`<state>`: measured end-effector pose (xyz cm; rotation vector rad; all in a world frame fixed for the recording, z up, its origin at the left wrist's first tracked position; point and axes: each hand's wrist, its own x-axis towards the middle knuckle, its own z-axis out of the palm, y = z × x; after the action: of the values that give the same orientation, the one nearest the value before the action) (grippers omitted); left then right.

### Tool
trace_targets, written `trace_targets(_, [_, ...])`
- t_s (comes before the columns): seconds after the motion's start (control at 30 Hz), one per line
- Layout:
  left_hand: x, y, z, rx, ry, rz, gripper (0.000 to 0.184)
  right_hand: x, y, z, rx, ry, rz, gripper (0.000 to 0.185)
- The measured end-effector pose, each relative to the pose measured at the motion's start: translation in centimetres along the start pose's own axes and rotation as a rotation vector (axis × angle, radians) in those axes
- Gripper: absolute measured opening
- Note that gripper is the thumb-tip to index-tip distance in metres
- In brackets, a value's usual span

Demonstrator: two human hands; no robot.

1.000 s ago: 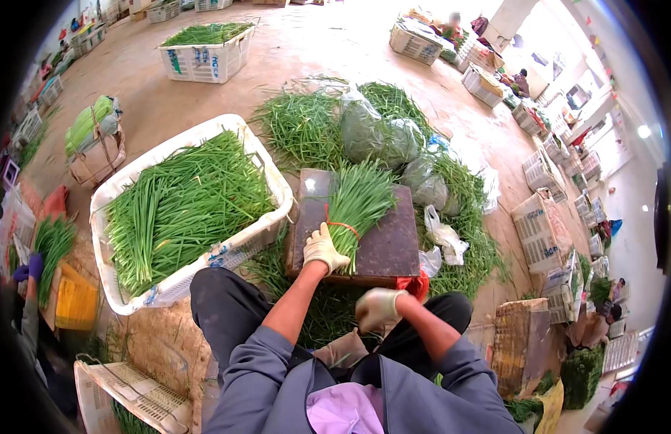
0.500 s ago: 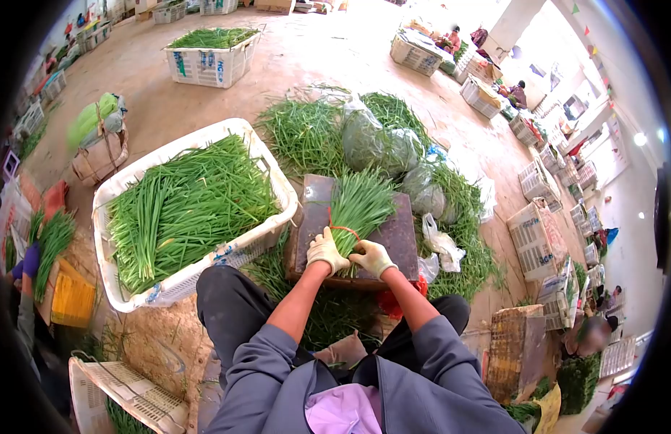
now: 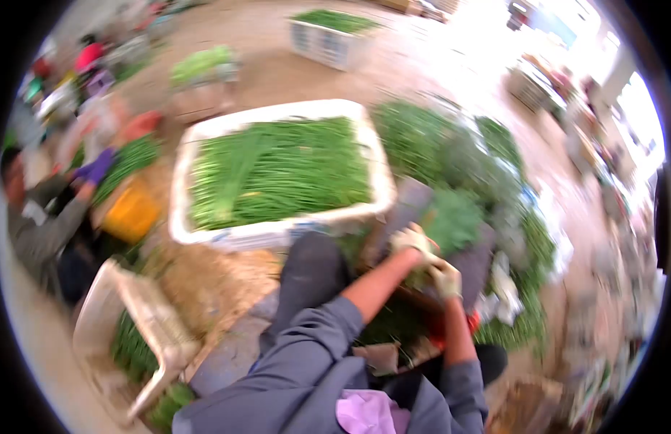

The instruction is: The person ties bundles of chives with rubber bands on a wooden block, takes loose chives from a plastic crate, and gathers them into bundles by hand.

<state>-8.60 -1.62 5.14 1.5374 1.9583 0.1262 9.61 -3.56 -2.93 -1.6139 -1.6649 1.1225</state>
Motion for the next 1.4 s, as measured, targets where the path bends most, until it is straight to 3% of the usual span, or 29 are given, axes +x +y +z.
trace_targets(0.07, [1.3, 0.4, 2.1, -0.036, -0.030, -0.024, 0.137, -1.8, -1.8, -0.2, 0.079, 0.009, 0.136, 0.018])
trace_targets(0.13, [2.5, 0.3, 3.0, -0.070, -0.065, -0.008, 0.141, -1.8, 0.7, 0.8, 0.288, 0.027, 0.146, 0.014])
trace_targets(0.17, [2.3, 0.4, 2.8, -0.041, -0.076, -0.006, 0.142, -3.3, -1.7, 0.6, 0.227, 0.070, 0.119, 0.012])
trace_targets(0.2, [2.8, 0.7, 3.0, -0.040, -0.122, -0.024, 0.145, -3.7, -0.9, 0.9, 0.472, 0.053, 0.253, 0.011])
trace_targets(0.3, [2.9, 1.0, 2.7, -0.005, -0.179, -0.038, 0.143, -6.1, -2.3, 1.3, 0.413, 0.090, 0.187, 0.013])
trace_targets(0.33, [3.0, 0.9, 2.7, -0.015, -0.177, -0.044, 0.142, -7.1, -3.1, 1.3, 0.527, 0.060, 0.227, 0.012])
trace_targets(0.4, [3.0, 0.8, 2.8, -0.027, -0.180, -0.045, 0.141, -9.9, -5.0, 1.3, 0.463, -0.047, 0.161, 0.013])
trace_targets(0.47, [2.8, 0.8, 2.8, -0.025, -0.173, -0.031, 0.138, -12.3, -6.5, 0.6, 0.341, -0.473, 0.175, 0.015])
trace_targets(0.5, [2.8, 0.8, 2.8, -0.015, -0.165, -0.029, 0.138, -12.6, -7.1, 0.0, 0.090, -0.720, 0.136, 0.017])
trace_targets(0.53, [2.9, 0.8, 2.9, -0.014, -0.166, -0.023, 0.138, -12.6, -7.0, -0.5, -0.171, -0.788, -0.081, 0.020])
trace_targets(0.6, [2.9, 0.6, 3.1, -0.036, -0.145, -0.010, 0.138, -10.1, -3.0, 0.0, -0.208, -0.212, -0.239, 0.023])
trace_targets(0.63, [2.8, 0.6, 3.1, -0.039, -0.145, -0.008, 0.138, -8.7, -3.4, -0.2, -0.220, 0.002, -0.040, 0.026])
trace_targets(0.67, [2.7, 0.6, 3.1, -0.038, -0.137, -0.012, 0.137, -7.3, -2.9, -0.3, -0.340, 0.106, -0.097, 0.028])
trace_targets(0.83, [2.5, 0.6, 2.8, -0.054, -0.138, -0.026, 0.134, -3.8, -2.2, 1.5, -0.626, 0.082, -0.296, 0.021])
trace_targets(0.97, [2.5, 0.4, 2.9, -0.055, -0.143, -0.019, 0.134, -4.8, -2.9, 1.6, -0.509, 0.047, -0.433, 0.016])
trace_targets(1.03, [2.7, 0.3, 2.9, -0.050, -0.145, -0.016, 0.136, -8.0, -6.6, 1.2, -0.028, -0.350, -0.160, 0.017])
trace_targets(1.1, [2.6, 0.2, 2.8, -0.054, -0.157, -0.015, 0.136, -11.2, -9.9, 1.0, -0.001, -0.790, -0.236, 0.017])
trace_targets(1.13, [2.6, 0.2, 2.7, -0.057, -0.158, -0.004, 0.136, -12.8, -11.6, 0.8, 0.067, -1.041, -0.145, 0.016])
trace_targets(1.27, [2.8, -0.2, 2.9, -0.078, -0.149, 0.015, 0.137, -12.2, -11.2, -0.2, 0.005, -1.243, 0.067, 0.023])
trace_targets(1.3, [2.9, -0.3, 2.8, -0.076, -0.141, 0.019, 0.137, -11.3, -9.4, -0.6, -0.054, -1.200, 0.196, 0.030])
trace_targets(1.33, [2.8, -0.6, 2.9, -0.105, -0.145, 0.026, 0.138, -9.8, -7.9, -0.9, -0.317, -1.103, 0.084, 0.033])
trace_targets(1.37, [2.9, -0.7, 2.9, -0.137, -0.145, 0.035, 0.139, -8.1, -3.5, -0.4, -0.579, -0.844, -0.199, 0.034])
trace_targets(1.4, [3.1, -0.5, 2.7, -0.139, -0.135, 0.039, 0.139, -7.1, -2.2, -0.4, -0.593, -0.434, -0.300, 0.029])
